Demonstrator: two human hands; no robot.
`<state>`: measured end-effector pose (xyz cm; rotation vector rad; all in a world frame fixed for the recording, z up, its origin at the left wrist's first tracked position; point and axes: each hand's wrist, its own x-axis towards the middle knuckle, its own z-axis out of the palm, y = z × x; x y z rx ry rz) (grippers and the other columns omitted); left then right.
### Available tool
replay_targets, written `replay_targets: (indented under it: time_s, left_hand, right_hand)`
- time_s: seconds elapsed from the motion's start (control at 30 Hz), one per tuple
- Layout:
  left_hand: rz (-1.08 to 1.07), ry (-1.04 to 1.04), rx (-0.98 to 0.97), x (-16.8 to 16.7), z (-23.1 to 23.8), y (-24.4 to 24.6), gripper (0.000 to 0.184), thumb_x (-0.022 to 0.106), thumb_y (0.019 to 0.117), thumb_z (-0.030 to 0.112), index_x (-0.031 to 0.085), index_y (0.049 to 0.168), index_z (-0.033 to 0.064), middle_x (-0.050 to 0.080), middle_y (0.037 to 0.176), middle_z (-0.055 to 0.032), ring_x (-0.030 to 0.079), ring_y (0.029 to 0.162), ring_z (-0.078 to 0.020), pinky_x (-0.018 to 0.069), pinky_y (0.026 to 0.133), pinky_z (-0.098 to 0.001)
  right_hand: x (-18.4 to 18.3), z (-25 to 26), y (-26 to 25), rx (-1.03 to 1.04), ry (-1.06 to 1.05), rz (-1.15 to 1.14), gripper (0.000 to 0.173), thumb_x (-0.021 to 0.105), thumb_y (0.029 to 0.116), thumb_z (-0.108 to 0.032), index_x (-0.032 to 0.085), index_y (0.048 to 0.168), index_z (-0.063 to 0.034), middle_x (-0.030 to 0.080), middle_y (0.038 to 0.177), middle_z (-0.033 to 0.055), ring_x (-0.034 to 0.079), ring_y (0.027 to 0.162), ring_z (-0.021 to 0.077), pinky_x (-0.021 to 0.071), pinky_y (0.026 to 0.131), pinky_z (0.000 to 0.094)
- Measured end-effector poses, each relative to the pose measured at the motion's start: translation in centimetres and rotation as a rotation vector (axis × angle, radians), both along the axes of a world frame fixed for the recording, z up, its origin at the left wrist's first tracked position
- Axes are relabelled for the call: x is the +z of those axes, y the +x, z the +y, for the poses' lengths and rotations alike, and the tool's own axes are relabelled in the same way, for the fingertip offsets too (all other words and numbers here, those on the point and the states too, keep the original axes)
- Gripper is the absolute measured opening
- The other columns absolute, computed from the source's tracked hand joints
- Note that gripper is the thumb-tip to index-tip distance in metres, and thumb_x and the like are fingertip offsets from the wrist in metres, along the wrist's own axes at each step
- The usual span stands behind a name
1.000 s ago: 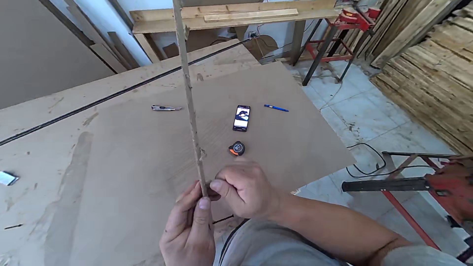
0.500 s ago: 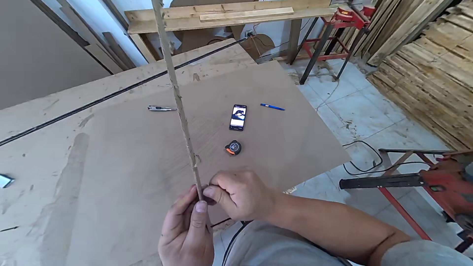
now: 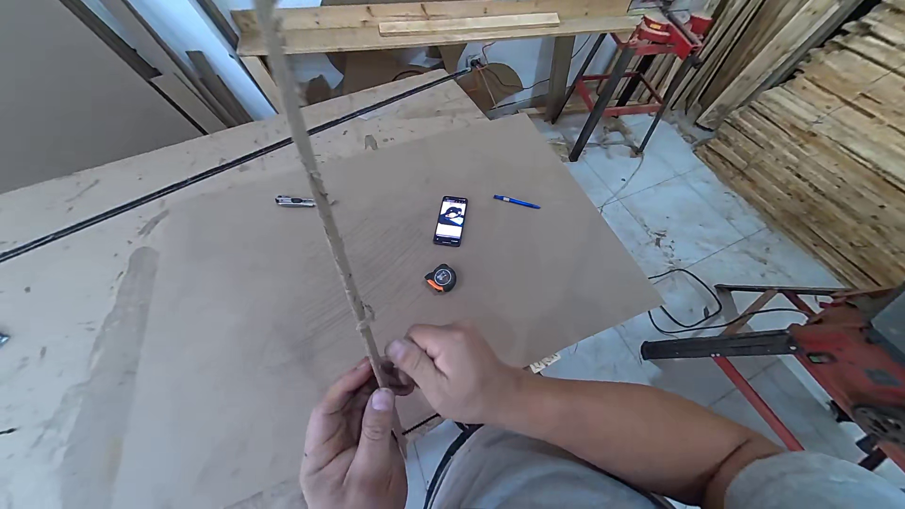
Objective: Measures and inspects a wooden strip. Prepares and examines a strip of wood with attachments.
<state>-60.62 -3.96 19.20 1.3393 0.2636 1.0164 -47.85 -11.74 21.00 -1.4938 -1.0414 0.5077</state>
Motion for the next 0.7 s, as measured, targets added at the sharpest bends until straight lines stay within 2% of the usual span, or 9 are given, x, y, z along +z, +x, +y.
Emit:
replay_targets:
  time_s: [0.07, 0.13, 0.2, 0.23, 0.3, 0.4, 0.5, 0.6, 0.7]
  left_hand:
    - [-0.004, -0.007, 0.012, -0.2, 0.0, 0.0, 0.022, 0.064, 0.1009, 0.011, 0.067, 0.123, 0.0086, 0.073, 0.107, -0.0057, 0.072, 0.09, -0.0144, 0.0622, 0.081, -0.0281]
    - [-0.009, -0.018, 0.038, -0.4, 0.2, -0.1, 0.022, 0.066, 0.0997, 0.011, 0.068, 0.122, 0.0085, 0.073, 0.109, -0.0051, 0.072, 0.094, -0.0144, 0.0617, 0.086, -0.0288]
    - [0.0, -0.032, 0.053, -0.4, 0.2, -0.3, 0.022, 0.067, 0.0987, 0.01, 0.068, 0.121, 0.0093, 0.073, 0.11, -0.0046, 0.071, 0.098, -0.0147, 0.0604, 0.09, -0.0297]
    - [0.006, -0.038, 0.045, -0.4, 0.2, -0.4, 0.022, 0.066, 0.0988, 0.01, 0.068, 0.121, 0.0094, 0.073, 0.11, -0.0048, 0.071, 0.098, -0.0147, 0.0605, 0.089, -0.0295]
    - [0.011, -0.052, 0.002, -0.4, 0.1, -0.4, 0.021, 0.066, 0.1001, 0.012, 0.068, 0.121, 0.0102, 0.073, 0.109, -0.0052, 0.072, 0.096, -0.0148, 0.0617, 0.086, -0.0294]
    - [0.02, -0.077, -0.072, -0.7, 0.3, -0.6, 0.02, 0.063, 0.1034, 0.021, 0.072, 0.119, 0.0116, 0.074, 0.105, -0.0061, 0.072, 0.091, -0.0157, 0.0615, 0.084, -0.0315]
    - [0.093, -0.071, -0.066, -1.5, 0.5, -0.7, 0.014, 0.065, 0.102, 0.019, 0.074, 0.111, 0.0125, 0.074, 0.104, -0.0053, 0.072, 0.094, -0.0157, 0.0618, 0.085, -0.0312]
    - [0.165, -0.067, -0.09, -1.8, 0.9, -0.6, 0.011, 0.07, 0.0986, 0.016, 0.074, 0.109, 0.0122, 0.074, 0.101, -0.0054, 0.072, 0.09, -0.0154, 0.062, 0.084, -0.0306]
    - [0.217, -0.135, -0.111, -1.4, 0.7, 0.0, 0.01, 0.066, 0.1009, 0.016, 0.074, 0.106, 0.0126, 0.074, 0.096, -0.0037, 0.072, 0.082, -0.0125, 0.062, 0.078, -0.0282]
  right_hand:
    - [1.1, 0.0, 0.2, 0.095, -0.193, 0.275, 0.056, 0.041, 0.1119, -0.04, 0.063, 0.074, -0.0053, 0.052, 0.06, -0.0006, 0.05, 0.053, 0.0071, 0.0417, 0.051, 0.0264]
    - [0.8, -0.3, 0.0, 0.06, -0.133, 0.134, 0.049, 0.048, 0.1096, -0.041, 0.065, 0.081, -0.0051, 0.055, 0.063, 0.0015, 0.053, 0.055, 0.01, 0.0443, 0.053, 0.0305]
    - [-0.2, -0.5, -0.1, 0.034, 0.035, -0.102, 0.031, 0.059, 0.1062, -0.032, 0.068, 0.104, -0.0018, 0.063, 0.077, 0.0045, 0.06, 0.065, 0.0108, 0.0537, 0.06, 0.029]
    - [-0.5, -0.5, 0.0, 0.043, 0.091, -0.173, 0.027, 0.06, 0.1056, -0.026, 0.066, 0.108, -0.0001, 0.065, 0.084, 0.0067, 0.063, 0.072, 0.0121, 0.0571, 0.066, 0.0297]
    - [-1.0, -0.5, 0.1, 0.049, 0.143, -0.23, 0.021, 0.058, 0.1063, -0.019, 0.067, 0.106, 0.0009, 0.068, 0.089, 0.0091, 0.067, 0.079, 0.0146, 0.0593, 0.072, 0.0318]
    - [-1.5, -0.6, 0.2, -0.011, 0.034, -0.234, 0.035, 0.049, 0.1101, -0.026, 0.066, 0.092, -0.0018, 0.063, 0.071, 0.0062, 0.064, 0.065, 0.0144, 0.0534, 0.058, 0.0332]
    - [-2.4, -0.7, 0.5, -0.01, -0.081, -0.152, 0.047, 0.045, 0.1106, -0.032, 0.063, 0.078, -0.0037, 0.056, 0.06, 0.0055, 0.058, 0.056, 0.0156, 0.0464, 0.051, 0.0356]
    - [-3.5, -1.0, 1.1, 0.045, -0.062, -0.161, 0.048, 0.047, 0.1108, -0.034, 0.062, 0.077, -0.0037, 0.056, 0.06, 0.006, 0.057, 0.055, 0.0164, 0.0454, 0.051, 0.036]
    - [-4.3, -1.0, 1.8, 0.011, 0.073, -0.285, 0.044, 0.051, 0.1094, -0.03, 0.06, 0.075, -0.0043, 0.052, 0.058, 0.0047, 0.054, 0.052, 0.0155, 0.0433, 0.048, 0.0329]
